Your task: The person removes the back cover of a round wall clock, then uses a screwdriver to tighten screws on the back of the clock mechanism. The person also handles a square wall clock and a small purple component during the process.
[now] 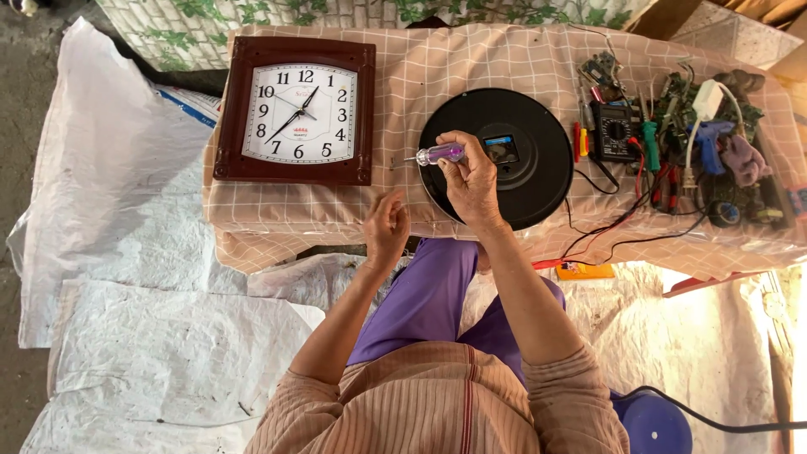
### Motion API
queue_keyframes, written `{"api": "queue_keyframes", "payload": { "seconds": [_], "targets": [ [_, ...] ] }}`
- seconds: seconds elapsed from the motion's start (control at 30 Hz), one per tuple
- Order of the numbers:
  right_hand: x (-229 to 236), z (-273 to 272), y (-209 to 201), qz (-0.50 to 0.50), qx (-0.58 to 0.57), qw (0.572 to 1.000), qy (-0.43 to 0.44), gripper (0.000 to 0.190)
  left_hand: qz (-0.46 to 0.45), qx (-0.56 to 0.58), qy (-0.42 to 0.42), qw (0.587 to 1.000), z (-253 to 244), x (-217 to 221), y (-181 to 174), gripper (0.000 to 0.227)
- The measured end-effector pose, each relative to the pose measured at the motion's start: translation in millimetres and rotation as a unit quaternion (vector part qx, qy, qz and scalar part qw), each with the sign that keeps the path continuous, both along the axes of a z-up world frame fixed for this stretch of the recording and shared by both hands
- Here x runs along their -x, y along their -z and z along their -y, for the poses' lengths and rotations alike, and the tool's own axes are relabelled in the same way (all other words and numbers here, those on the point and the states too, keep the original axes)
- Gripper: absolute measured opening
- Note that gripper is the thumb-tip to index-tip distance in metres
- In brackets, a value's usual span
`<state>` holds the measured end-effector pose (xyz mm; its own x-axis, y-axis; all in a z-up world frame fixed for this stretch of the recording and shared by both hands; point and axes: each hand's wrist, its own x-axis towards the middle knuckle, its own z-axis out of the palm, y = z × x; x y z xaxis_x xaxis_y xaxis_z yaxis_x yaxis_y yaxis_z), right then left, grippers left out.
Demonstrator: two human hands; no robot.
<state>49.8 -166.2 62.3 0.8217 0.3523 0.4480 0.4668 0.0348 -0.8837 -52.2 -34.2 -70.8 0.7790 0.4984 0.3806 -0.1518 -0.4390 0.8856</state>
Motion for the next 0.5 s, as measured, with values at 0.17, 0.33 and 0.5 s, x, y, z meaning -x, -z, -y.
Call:
{"api": "queue_keyframes", "payload": {
  "seconds": [0.17, 0.33, 0.5],
  "targets": [
    [-10.4, -3.1, 28.1, -0.032, -0.017, 0.999, 0.023, 0.029, 0.007, -0.023, 0.018, 1.0, -6.3, -0.2, -7.3, 0.039],
    [-16.3, 0.3, 42.9, -0.016, -0.002, 0.998, 0.056, 0.029, 0.011, -0.048, 0.028, 0.998, -10.2, -5.5, 3.9, 0.036],
    [-6.3, 0.3, 35.9, 0.032, 0.034, 0.996, 0.08, 0.028, -0.018, -0.104, 0.045, 0.993, -13.3, -7.0, -4.8, 0.038]
  ]
}}
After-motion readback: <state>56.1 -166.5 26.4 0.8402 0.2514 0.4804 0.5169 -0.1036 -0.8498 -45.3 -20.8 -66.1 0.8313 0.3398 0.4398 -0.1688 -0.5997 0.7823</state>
